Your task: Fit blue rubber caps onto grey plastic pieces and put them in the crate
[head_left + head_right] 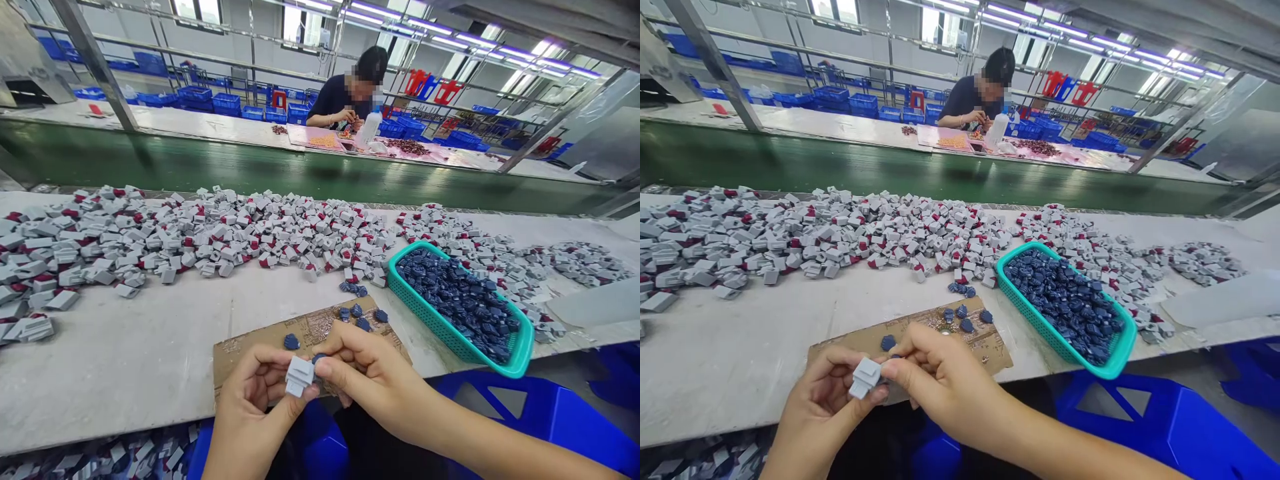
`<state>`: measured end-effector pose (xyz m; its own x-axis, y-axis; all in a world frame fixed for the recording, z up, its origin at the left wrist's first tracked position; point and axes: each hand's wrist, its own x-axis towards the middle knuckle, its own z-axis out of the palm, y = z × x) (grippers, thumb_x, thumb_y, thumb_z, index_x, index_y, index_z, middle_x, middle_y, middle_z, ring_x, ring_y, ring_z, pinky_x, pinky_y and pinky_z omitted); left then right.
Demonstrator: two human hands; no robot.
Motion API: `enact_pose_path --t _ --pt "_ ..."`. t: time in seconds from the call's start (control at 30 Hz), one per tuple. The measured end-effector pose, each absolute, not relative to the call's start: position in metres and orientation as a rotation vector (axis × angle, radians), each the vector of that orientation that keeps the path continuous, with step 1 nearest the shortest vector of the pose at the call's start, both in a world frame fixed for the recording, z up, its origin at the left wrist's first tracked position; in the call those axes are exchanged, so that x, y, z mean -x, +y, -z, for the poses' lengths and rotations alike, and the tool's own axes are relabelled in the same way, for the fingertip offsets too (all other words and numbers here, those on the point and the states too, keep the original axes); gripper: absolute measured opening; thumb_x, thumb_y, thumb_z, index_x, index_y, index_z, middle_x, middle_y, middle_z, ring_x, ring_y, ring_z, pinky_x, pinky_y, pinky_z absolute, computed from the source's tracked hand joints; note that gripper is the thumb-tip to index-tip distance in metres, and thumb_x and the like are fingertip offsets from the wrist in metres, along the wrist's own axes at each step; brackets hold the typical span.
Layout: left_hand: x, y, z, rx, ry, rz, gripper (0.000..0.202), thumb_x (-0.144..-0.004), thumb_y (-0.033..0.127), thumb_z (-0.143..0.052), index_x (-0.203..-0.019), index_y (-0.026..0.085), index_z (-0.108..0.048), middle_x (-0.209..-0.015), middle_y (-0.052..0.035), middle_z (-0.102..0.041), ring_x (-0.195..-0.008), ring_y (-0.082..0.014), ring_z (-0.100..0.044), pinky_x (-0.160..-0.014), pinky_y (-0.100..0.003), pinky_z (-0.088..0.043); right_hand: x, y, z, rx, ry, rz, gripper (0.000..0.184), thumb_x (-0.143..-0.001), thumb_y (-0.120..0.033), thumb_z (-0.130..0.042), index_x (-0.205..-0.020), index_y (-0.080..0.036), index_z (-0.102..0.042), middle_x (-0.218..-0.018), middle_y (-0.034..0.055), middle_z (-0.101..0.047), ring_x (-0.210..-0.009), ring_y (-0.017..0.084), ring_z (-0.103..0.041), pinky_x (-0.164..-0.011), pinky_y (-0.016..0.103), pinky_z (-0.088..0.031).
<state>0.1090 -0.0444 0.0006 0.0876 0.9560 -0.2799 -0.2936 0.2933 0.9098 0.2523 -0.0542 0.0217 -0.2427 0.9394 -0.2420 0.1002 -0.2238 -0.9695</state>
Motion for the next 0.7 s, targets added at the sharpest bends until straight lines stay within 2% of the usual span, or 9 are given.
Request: enact_pose_path --t 0.13,0.23,0.3,0.37,0.43,0.5,0.57,0.7 --pt "-0.11 -0.046 0.007 -0.862 1.098 -1.075 0.026 -0.054 0.023 -0.079 -0.068 0.021 -0.057 -0.062 0.0019 -0.063 -0.058 -0.0138 -0.06 -0.055 -0.02 -0.047 -0.257 -0.051 -0.018 1.285 -1.333 -1.59 0.032 -0.084 -0.048 -0.053 -0.079 -0.016 -0.048 -0.06 -0.0043 -0.045 -0.052 0.007 -0.041 -0.049 0.018 -0.032" --pt "-0.108 -0.046 0.012 -1.036 1.032 -0.967 0.016 -0.07 0.03 -0.065 -0.076 0.023 -0.052 -0.056 0.004 -0.056 -0.05 -0.0121 -0.05 -0.049 -0.021 -0.04 -0.26 -0.037 -0.019 1.318 -1.332 -1.373 0.042 -0.084 -0.058 -0.044 -0.082 -0.016 -0.052 -0.063 -0.0025 -0.046 -0.056 0.009 -0.041 -0.052 0.02 -0.033" --pt "-0.108 -0.044 0.014 -1.165 0.976 -0.923 0.01 -0.075 0.031 -0.056 -0.074 0.023 -0.05 -0.053 0.0049 -0.048 -0.047 -0.0117 -0.041 -0.047 -0.022 -0.033 -0.254 -0.026 -0.021 1.328 -1.236 -1.228 0.049 -0.085 -0.063 -0.037 -0.088 -0.017 -0.054 -0.069 -0.0006 -0.048 -0.062 0.011 -0.044 -0.057 0.022 -0.036" --pt "-0.11 -0.042 0.015 -1.281 0.924 -0.922 0.008 -0.072 0.028 -0.055 -0.069 0.022 -0.05 -0.056 0.0033 -0.046 -0.051 -0.0135 -0.04 -0.05 -0.024 -0.032 -0.241 -0.016 -0.021 1.303 -1.089 -1.335 0.056 -0.08 -0.068 -0.037 -0.091 -0.017 -0.054 -0.074 0.0019 -0.052 -0.069 0.013 -0.049 -0.064 0.024 -0.039" --pt "-0.114 -0.041 0.015 -1.348 0.908 -0.99 0.006 -0.07 0.028 -0.054 -0.069 0.022 -0.055 -0.065 -0.0005 -0.054 -0.064 -0.0184 -0.049 -0.061 -0.027 -0.038 -0.225 -0.012 -0.019 1.239 -0.964 -1.574 0.062 -0.074 -0.074 -0.039 -0.089 -0.016 -0.054 -0.073 0.0033 -0.055 -0.071 0.015 -0.053 -0.068 0.028 -0.042" --pt "-0.12 -0.044 0.017 -1.343 0.919 -1.092 0.017 -0.076 0.034 -0.049 -0.078 0.022 -0.062 -0.077 -0.004 -0.062 -0.08 -0.0237 -0.054 -0.075 -0.031 -0.04 -0.211 -0.016 -0.016 1.186 -0.894 -1.701 0.067 -0.071 -0.078 -0.037 -0.084 -0.015 -0.055 -0.066 0.003 -0.054 -0.066 0.016 -0.054 -0.067 0.03 -0.043" --pt "-0.123 -0.05 0.021 -1.288 0.983 -1.176 0.032 -0.082 0.044 -0.043 -0.083 0.023 -0.067 -0.083 -0.0057 -0.066 -0.088 -0.0263 -0.055 -0.082 -0.033 -0.04 -0.198 -0.025 -0.011 1.19 -0.887 -1.666 0.071 -0.069 -0.081 -0.033 -0.079 -0.015 -0.056 -0.063 0.0034 -0.053 -0.064 0.016 -0.054 -0.066 0.03 -0.043" --pt "-0.111 -0.066 0.035 -1.135 1.24 -1.148 0.044 -0.077 0.061 -0.044 -0.073 0.025 -0.07 -0.076 -0.0049 -0.067 -0.088 -0.0286 -0.056 -0.071 -0.033 -0.045 -0.173 -0.046 0.005 1.168 -0.836 -1.537 0.078 -0.068 -0.085 -0.021 -0.076 -0.014 -0.054 -0.06 0.0056 -0.052 -0.061 0.017 -0.054 -0.063 0.03 -0.044"
